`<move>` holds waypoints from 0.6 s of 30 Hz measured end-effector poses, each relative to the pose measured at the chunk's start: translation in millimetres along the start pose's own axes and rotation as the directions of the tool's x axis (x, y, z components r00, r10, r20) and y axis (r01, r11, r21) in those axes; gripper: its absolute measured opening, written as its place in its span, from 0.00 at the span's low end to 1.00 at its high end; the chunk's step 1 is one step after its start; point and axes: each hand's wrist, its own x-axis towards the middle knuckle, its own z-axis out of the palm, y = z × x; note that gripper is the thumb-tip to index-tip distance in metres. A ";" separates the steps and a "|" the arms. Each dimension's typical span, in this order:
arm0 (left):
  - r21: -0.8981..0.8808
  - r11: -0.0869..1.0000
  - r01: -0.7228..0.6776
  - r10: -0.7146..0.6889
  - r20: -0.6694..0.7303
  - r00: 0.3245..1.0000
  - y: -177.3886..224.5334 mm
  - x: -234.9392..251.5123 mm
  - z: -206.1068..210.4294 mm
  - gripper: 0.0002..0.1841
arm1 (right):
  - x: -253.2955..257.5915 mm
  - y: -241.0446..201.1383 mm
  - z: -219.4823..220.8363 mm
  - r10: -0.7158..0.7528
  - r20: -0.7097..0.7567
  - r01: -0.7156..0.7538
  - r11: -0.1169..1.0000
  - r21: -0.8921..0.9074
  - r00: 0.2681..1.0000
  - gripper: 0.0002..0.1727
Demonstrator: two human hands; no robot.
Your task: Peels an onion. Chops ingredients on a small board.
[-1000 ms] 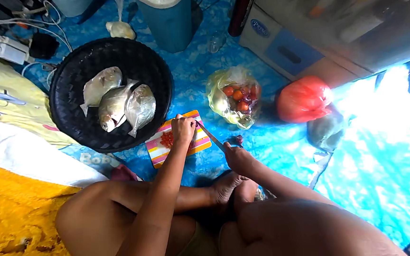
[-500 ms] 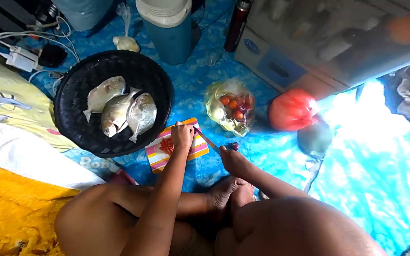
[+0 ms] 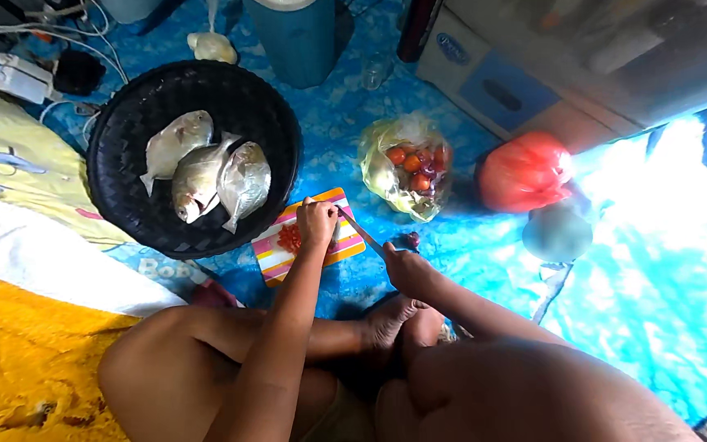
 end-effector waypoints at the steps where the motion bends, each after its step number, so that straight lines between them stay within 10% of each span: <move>1: -0.007 1.000 -0.009 0.009 -0.014 1.000 -1.0 -0.7 1.5 0.06 | 2.4 -0.3 -0.5 -0.003 0.004 0.003 1.000 0.000 1.000 0.22; 18: -0.063 0.998 -0.018 0.016 -0.027 0.999 -8.3 -3.2 4.4 0.06 | 3.3 -0.6 1.0 -0.013 -0.002 0.013 1.000 0.012 1.000 0.22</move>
